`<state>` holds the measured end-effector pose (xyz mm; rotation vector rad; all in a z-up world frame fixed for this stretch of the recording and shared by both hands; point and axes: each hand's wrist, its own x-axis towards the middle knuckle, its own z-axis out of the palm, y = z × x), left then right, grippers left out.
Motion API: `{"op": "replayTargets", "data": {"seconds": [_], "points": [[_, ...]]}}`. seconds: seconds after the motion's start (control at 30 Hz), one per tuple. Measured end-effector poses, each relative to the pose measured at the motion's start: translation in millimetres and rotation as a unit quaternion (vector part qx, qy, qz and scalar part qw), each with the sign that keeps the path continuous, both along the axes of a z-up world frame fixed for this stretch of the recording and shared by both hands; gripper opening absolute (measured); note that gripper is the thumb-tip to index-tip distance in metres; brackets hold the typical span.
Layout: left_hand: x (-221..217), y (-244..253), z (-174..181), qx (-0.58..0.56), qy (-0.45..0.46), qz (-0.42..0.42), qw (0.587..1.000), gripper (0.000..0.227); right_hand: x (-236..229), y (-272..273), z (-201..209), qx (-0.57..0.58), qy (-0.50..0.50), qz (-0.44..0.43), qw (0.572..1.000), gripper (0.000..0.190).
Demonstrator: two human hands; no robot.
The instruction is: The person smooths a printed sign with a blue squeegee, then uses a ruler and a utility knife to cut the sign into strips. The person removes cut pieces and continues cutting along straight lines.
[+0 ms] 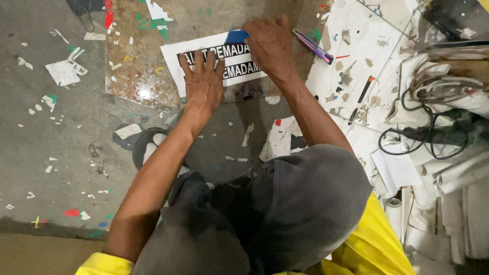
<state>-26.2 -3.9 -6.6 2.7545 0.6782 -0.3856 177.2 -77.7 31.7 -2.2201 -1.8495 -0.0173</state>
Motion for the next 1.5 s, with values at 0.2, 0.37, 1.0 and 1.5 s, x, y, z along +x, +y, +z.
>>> {"op": "replayTargets", "data": {"seconds": [0.2,0.37,1.0,1.5], "points": [[-2.1,1.0,-3.8,0.01,-0.005,0.008,1.0,0.061,-12.8,-9.8,5.8,0.133,0.005,-0.022,0.991,0.021],[-10.4,8.8,-0.1,-0.033,-0.05,0.036,0.998,0.07,-41.3,-50.9,-2.5,0.053,-0.028,-0.001,0.998,0.028],[-33.8,32.2,30.0,-0.102,-0.134,0.067,0.983,0.051,-31.1,-0.4,18.8,-0.11,0.23,-0.107,0.961,0.026],[-71.9,23.6,26.9,-0.037,-0.087,0.066,0.993,0.037,-52.3,8.2,4.5,0.044,0.054,-0.04,0.997,0.014]]}}
